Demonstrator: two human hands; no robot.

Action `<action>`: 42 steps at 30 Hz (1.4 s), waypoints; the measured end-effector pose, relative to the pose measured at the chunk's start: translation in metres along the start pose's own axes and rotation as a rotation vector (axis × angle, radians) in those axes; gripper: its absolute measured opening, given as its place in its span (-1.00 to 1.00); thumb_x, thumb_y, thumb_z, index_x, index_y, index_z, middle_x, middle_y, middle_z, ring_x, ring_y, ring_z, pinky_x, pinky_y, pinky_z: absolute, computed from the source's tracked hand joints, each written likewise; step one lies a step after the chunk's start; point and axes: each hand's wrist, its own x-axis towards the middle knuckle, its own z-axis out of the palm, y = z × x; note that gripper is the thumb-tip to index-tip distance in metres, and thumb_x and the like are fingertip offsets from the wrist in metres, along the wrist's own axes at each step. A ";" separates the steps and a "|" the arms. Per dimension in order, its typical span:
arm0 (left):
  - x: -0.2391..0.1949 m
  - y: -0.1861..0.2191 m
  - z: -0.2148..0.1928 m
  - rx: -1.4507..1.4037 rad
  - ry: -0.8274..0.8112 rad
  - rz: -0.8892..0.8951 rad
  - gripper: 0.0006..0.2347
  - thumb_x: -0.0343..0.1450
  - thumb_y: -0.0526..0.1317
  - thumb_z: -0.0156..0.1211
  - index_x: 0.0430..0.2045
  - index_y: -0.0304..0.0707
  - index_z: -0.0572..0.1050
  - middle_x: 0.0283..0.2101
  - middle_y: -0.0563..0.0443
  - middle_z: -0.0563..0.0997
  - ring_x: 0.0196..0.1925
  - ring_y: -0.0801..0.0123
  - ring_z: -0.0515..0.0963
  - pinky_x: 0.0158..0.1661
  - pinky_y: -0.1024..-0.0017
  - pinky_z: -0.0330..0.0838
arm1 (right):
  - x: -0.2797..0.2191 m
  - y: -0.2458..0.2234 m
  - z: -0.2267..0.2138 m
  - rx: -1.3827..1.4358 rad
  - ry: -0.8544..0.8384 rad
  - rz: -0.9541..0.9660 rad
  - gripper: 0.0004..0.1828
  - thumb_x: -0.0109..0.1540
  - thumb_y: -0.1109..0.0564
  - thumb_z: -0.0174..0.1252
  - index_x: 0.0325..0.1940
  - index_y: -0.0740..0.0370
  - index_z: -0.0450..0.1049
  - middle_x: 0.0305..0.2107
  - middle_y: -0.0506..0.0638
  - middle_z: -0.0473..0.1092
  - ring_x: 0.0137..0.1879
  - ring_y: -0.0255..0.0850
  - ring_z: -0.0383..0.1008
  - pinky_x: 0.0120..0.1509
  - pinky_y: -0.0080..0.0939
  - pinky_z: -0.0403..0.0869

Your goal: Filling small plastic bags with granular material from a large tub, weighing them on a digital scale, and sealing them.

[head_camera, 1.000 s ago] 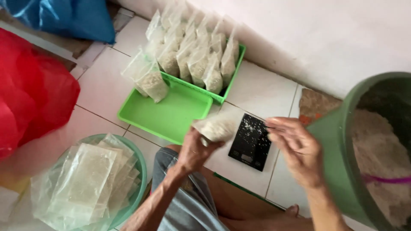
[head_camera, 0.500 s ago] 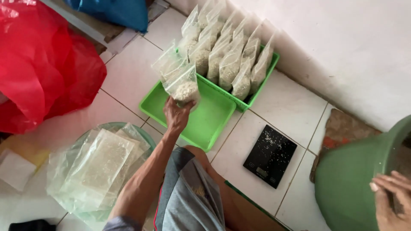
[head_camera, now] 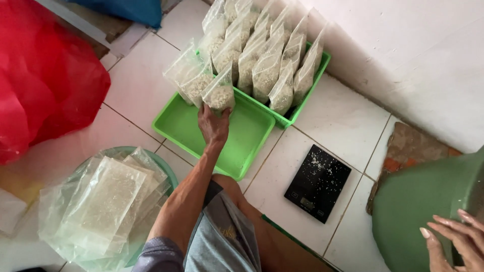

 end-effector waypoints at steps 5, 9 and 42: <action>0.000 0.008 -0.009 -0.047 0.035 0.012 -0.52 0.16 -0.25 0.45 -0.06 -0.41 0.43 -0.08 -0.25 0.54 -0.20 -0.03 0.57 -0.18 0.15 0.46 | -0.030 0.099 0.023 0.065 -0.094 -0.073 -0.57 0.06 0.36 0.22 0.02 0.28 0.44 0.16 0.15 0.41 0.66 0.13 0.22 0.95 0.27 0.16; -0.002 0.005 -0.009 -0.034 0.046 0.005 -0.59 0.19 -0.22 0.45 -0.20 -0.45 0.43 -0.24 -0.23 0.54 -0.35 0.05 0.55 -0.32 0.16 0.44 | -0.068 0.313 0.052 -0.192 -0.385 -0.138 -0.40 -0.23 -0.01 0.37 -0.07 -0.18 0.57 0.18 -0.16 0.46 0.70 0.09 0.17 0.86 0.16 0.19; -0.007 -0.040 0.012 0.136 -0.209 -0.070 -0.36 0.34 -0.08 0.28 0.25 -0.34 0.10 -0.25 -0.39 0.52 -0.38 -0.18 0.57 -0.41 -0.01 0.45 | -0.005 0.107 0.019 -0.104 -0.110 -0.162 -0.79 0.12 0.18 0.23 -0.20 0.30 0.51 -0.07 0.07 0.51 0.40 0.05 0.44 0.86 0.20 0.34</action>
